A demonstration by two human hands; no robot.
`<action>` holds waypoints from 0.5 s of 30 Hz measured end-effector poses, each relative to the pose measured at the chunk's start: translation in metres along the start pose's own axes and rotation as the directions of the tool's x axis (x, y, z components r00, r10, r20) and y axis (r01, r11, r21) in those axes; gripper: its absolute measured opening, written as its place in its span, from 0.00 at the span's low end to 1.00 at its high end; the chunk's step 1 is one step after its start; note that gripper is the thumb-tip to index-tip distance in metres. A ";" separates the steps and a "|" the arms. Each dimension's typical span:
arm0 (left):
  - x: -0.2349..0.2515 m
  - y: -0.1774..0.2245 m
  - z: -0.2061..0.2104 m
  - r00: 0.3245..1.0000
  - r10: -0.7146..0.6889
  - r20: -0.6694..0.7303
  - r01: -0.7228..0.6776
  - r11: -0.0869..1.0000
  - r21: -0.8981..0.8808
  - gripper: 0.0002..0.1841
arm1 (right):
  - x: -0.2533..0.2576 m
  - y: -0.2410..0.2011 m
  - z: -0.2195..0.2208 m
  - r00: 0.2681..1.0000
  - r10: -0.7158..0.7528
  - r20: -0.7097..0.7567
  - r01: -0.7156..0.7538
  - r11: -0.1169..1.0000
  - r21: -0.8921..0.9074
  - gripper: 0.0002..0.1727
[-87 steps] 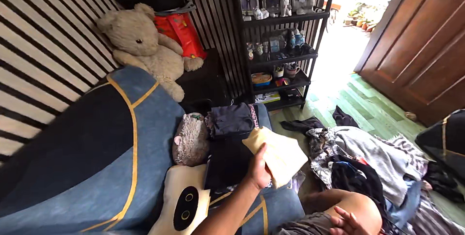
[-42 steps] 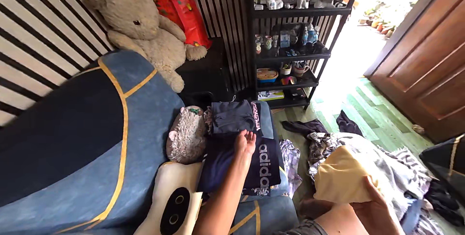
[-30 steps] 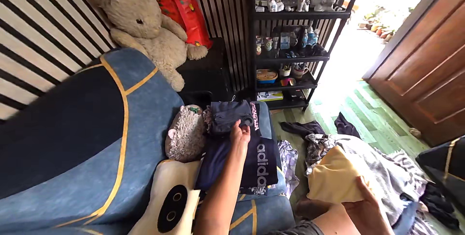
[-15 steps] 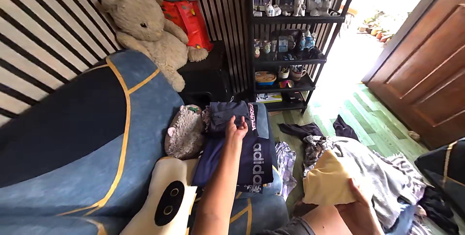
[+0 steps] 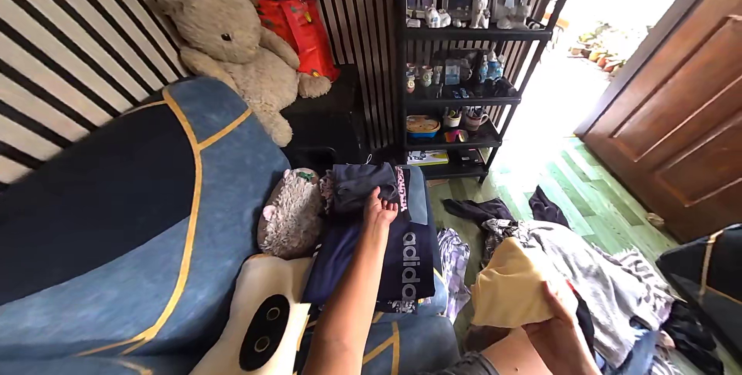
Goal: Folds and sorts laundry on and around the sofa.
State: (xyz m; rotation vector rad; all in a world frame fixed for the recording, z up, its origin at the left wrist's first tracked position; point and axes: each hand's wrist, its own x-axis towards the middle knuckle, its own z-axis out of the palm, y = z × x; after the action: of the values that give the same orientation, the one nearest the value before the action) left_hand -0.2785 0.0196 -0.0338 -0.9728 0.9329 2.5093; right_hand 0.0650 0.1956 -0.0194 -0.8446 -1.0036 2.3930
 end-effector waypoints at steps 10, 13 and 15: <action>0.004 0.004 -0.001 0.994 -0.073 0.076 0.079 0.993 -0.082 0.42 | 0.026 -0.012 0.030 1.000 -0.016 0.009 0.016 0.997 -0.076 0.22; 0.016 0.013 0.003 0.998 -0.026 0.052 0.027 0.999 -0.019 0.41 | 0.038 -0.015 0.056 0.999 -0.041 -0.035 0.035 0.988 -0.149 0.20; 0.022 0.016 0.005 0.999 0.021 0.049 -0.022 1.000 0.019 0.38 | 0.048 -0.013 0.075 0.997 -0.046 -0.057 0.035 0.980 -0.194 0.19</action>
State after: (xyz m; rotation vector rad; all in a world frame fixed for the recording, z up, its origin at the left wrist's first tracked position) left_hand -0.3048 0.0118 -0.0384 -0.8962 0.9566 2.5251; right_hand -0.0185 0.1944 0.0147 -0.9491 -1.2308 2.2479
